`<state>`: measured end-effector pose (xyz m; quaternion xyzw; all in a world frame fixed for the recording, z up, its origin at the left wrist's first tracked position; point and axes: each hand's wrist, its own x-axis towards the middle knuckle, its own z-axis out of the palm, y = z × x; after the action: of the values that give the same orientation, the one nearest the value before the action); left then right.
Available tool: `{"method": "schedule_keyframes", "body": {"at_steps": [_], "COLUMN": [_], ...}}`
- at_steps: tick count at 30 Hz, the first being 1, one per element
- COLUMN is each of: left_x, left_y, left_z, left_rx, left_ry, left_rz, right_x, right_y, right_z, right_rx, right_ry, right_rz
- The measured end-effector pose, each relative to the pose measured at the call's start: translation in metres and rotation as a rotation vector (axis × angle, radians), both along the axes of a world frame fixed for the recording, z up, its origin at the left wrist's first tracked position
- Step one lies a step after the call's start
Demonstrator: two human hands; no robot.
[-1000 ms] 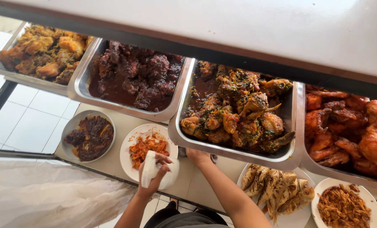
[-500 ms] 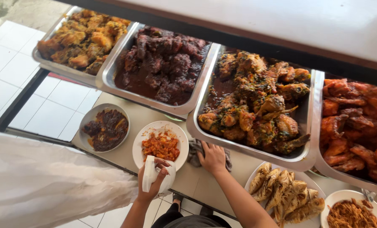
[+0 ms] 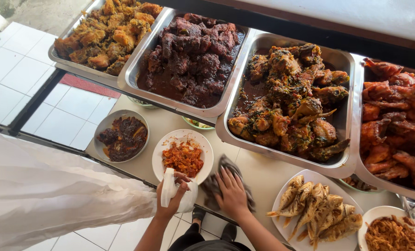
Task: The person cleans a food display counter and a glass display cabinet using a spray bottle and a cloth. They spray and wipe the counter around food trays and plates, then move to the glass cabinet to wipe its interior and exterior surfaces.
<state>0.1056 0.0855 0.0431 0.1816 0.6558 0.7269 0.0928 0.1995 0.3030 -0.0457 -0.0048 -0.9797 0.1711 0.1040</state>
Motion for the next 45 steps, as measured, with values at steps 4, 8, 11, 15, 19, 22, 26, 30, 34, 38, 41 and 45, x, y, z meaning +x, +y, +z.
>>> {"method": "schedule_keyframes", "body": {"at_steps": [4,8,11,15,19,22,26,30,34,38,41,45], "left_x": [-0.008,-0.009,-0.008,-0.010,-0.013,-0.017,-0.020,-0.021,-0.025,-0.030,-0.033,-0.033], "left_y": [0.002,0.002,0.003,0.006,0.018,0.031,0.041,0.043,0.039,0.034,0.030,0.027], "left_z": [0.001,0.002,0.002,0.001,-0.001,-0.002,-0.004,-0.006,-0.007,-0.006,-0.008,-0.012], "left_rx": [0.024,0.038,0.011,0.066,0.058,0.081,0.133,0.129,0.097,0.108,0.085,0.128], "left_ry": [0.006,-0.012,-0.021,-0.013,-0.010,-0.007,0.048,0.006,-0.011,-0.003,-0.022,-0.010], "left_rz": [-0.041,-0.054,-0.084,-0.132,-0.172,-0.220,-0.300,-0.322,-0.345,-0.356,-0.350,-0.357], "right_x": [-0.006,-0.056,-0.083,-0.072,-0.011,0.004,-0.012,-0.026,-0.032,-0.036,-0.033,-0.025], "right_y": [0.019,0.046,0.053,0.035,-0.024,-0.027,0.020,0.083,0.117,0.130,0.140,0.123], "right_z": [-0.001,-0.004,-0.001,-0.004,-0.009,-0.011,-0.013,-0.009,-0.006,-0.004,-0.005,-0.011], "right_rx": [-0.012,0.049,0.076,0.054,0.044,0.026,0.076,0.049,0.043,-0.098,-0.145,0.065], "right_ry": [-0.013,0.044,-0.024,-0.148,-0.259,-0.221,-0.395,-0.183,-0.192,-0.080,-0.183,-0.037], "right_rz": [-0.136,-0.312,-0.369,-0.329,-0.286,-0.396,-0.745,-1.079,-1.196,-1.220,-1.183,-1.035]}}
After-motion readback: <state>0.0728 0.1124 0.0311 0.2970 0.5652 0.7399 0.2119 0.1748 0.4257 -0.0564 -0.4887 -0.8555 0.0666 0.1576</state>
